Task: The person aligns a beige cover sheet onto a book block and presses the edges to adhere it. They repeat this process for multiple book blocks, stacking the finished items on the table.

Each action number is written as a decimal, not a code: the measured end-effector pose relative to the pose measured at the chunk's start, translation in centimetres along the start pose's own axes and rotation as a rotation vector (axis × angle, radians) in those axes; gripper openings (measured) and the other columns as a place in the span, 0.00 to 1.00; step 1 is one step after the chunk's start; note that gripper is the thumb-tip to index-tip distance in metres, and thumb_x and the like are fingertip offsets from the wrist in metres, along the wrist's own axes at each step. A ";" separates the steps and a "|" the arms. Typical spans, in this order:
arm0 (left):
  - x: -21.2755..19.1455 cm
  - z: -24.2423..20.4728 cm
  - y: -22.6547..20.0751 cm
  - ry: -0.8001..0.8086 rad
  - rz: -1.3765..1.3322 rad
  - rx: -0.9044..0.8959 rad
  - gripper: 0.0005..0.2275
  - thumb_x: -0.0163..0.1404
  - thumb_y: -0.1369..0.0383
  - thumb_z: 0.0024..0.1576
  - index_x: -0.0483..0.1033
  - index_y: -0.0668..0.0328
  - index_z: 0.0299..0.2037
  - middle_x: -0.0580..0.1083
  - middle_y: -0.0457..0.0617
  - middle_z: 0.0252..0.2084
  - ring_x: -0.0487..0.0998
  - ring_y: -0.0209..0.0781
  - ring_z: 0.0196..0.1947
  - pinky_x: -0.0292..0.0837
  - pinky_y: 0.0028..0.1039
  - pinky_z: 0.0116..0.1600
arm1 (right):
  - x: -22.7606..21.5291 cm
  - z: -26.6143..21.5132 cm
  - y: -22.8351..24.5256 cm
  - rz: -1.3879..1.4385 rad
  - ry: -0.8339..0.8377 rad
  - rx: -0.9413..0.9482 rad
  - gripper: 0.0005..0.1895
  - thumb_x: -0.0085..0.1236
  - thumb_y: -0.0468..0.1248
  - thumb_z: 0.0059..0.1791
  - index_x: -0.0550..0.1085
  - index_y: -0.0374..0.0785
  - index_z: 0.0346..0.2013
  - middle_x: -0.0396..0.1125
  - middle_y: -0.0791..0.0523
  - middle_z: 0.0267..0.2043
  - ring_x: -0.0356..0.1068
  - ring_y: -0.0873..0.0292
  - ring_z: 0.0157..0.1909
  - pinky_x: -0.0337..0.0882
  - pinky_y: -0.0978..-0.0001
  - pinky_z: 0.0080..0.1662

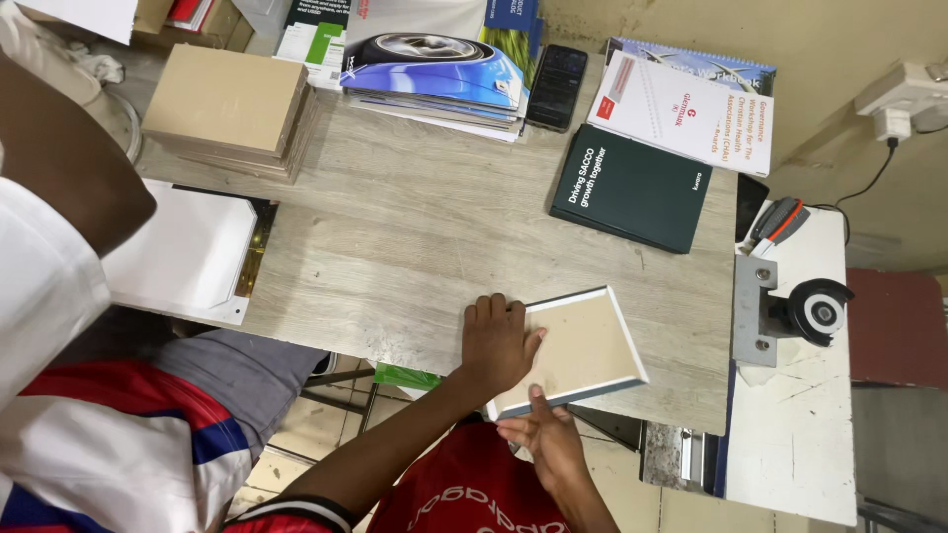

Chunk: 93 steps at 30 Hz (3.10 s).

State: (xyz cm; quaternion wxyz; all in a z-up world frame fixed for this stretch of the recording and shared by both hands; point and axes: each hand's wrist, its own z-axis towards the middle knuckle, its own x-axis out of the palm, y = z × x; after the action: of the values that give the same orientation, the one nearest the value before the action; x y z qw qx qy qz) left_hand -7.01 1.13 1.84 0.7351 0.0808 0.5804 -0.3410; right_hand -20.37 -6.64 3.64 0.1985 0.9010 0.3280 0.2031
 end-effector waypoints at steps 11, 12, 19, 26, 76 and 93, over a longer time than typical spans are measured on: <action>-8.3 2.9 5.8 0.668 -1.039 -0.381 0.22 0.49 0.61 0.66 0.51 0.44 0.22 0.51 0.35 0.23 0.50 0.28 0.23 0.46 0.22 0.32 | -0.3 -4.8 8.2 -0.251 -0.108 -0.263 0.42 0.54 0.54 0.46 0.63 0.32 0.70 0.41 0.57 0.43 0.33 0.69 0.13 0.35 0.75 0.16; -8.9 2.9 5.7 0.663 -1.102 -0.392 0.22 0.51 0.62 0.66 0.52 0.44 0.21 0.51 0.35 0.22 0.50 0.27 0.22 0.48 0.21 0.31 | -0.8 -4.7 8.6 -0.296 -0.031 -0.293 0.39 0.55 0.53 0.47 0.67 0.31 0.66 0.37 0.65 0.08 0.35 0.68 0.07 0.33 0.71 0.12; -12.0 1.3 3.2 0.557 -1.071 -0.288 0.19 0.53 0.57 0.63 0.57 0.44 0.22 0.56 0.35 0.22 0.55 0.29 0.22 0.53 0.24 0.31 | 1.0 -7.4 14.3 -0.435 -0.202 -0.188 0.39 0.49 0.57 0.45 0.65 0.42 0.66 0.52 0.53 0.78 0.45 0.49 0.81 0.42 0.37 0.74; -17.5 1.4 0.3 0.508 -1.274 -0.187 0.19 0.46 0.56 0.66 0.70 0.55 0.24 0.65 0.41 0.20 0.62 0.32 0.24 0.60 0.26 0.32 | -3.9 3.0 14.2 -0.179 0.232 -0.856 0.15 0.53 0.43 0.58 0.77 0.34 0.35 0.71 0.53 0.29 0.72 0.61 0.32 0.76 0.63 0.44; -19.4 3.1 -0.6 0.314 -0.626 0.026 0.06 0.44 0.65 0.59 0.66 0.54 0.30 0.71 0.45 0.26 0.68 0.42 0.26 0.56 0.36 0.30 | 6.1 -10.1 17.9 -1.370 0.679 -0.909 0.18 0.46 0.49 0.57 0.76 0.46 0.29 0.53 0.66 0.19 0.48 0.70 0.21 0.50 0.72 0.29; -16.2 3.2 -0.4 0.323 -1.103 -0.368 0.05 0.50 0.69 0.59 0.77 0.60 0.36 0.70 0.47 0.26 0.70 0.34 0.29 0.66 0.29 0.32 | 5.8 -7.7 18.5 -1.219 0.640 -0.874 0.17 0.52 0.38 0.53 0.74 0.40 0.20 0.59 0.57 0.09 0.54 0.63 0.19 0.62 0.70 0.26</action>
State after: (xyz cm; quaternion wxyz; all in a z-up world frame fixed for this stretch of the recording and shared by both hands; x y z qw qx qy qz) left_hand -6.23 5.78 17.62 0.3543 -0.3098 0.6904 -0.5494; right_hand -10.66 -14.08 20.55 0.5045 0.3038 0.6926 0.4165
